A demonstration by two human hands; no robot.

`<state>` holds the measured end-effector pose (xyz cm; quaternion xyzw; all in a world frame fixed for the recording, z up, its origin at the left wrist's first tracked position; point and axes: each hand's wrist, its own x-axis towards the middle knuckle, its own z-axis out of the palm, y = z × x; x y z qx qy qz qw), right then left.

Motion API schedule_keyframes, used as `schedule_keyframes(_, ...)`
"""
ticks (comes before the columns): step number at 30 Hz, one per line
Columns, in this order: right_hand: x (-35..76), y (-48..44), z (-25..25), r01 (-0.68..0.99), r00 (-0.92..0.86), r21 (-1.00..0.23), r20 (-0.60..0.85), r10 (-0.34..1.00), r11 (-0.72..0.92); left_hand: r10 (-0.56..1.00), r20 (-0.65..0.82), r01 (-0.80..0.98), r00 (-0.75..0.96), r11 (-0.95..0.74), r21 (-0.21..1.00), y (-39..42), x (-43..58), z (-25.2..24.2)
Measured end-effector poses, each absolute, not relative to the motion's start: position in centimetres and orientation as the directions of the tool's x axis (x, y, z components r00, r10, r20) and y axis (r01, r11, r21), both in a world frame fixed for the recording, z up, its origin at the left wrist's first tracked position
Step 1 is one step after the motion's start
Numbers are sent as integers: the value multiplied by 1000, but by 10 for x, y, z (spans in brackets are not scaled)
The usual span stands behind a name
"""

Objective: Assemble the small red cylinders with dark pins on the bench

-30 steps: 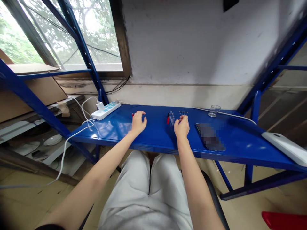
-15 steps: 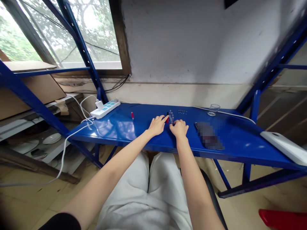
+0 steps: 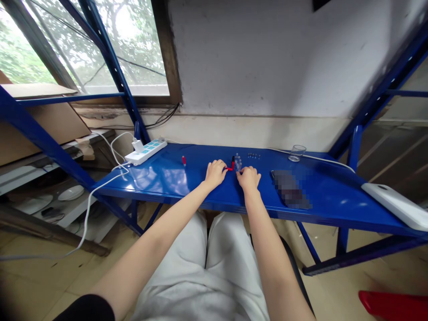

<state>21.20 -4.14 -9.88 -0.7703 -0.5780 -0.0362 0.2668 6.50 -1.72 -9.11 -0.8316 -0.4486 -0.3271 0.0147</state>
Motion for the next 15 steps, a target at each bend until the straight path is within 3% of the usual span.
schedule_keyframes(11,209,-39,-94,891,367,-381,282,886,-248,763,629,653,152,-555,516,-23,50,-94)
schedule_keyframes(15,208,-39,-95,914,330,-341,319,888,-218,749,655,585,94,-575,573,-22,47,-98)
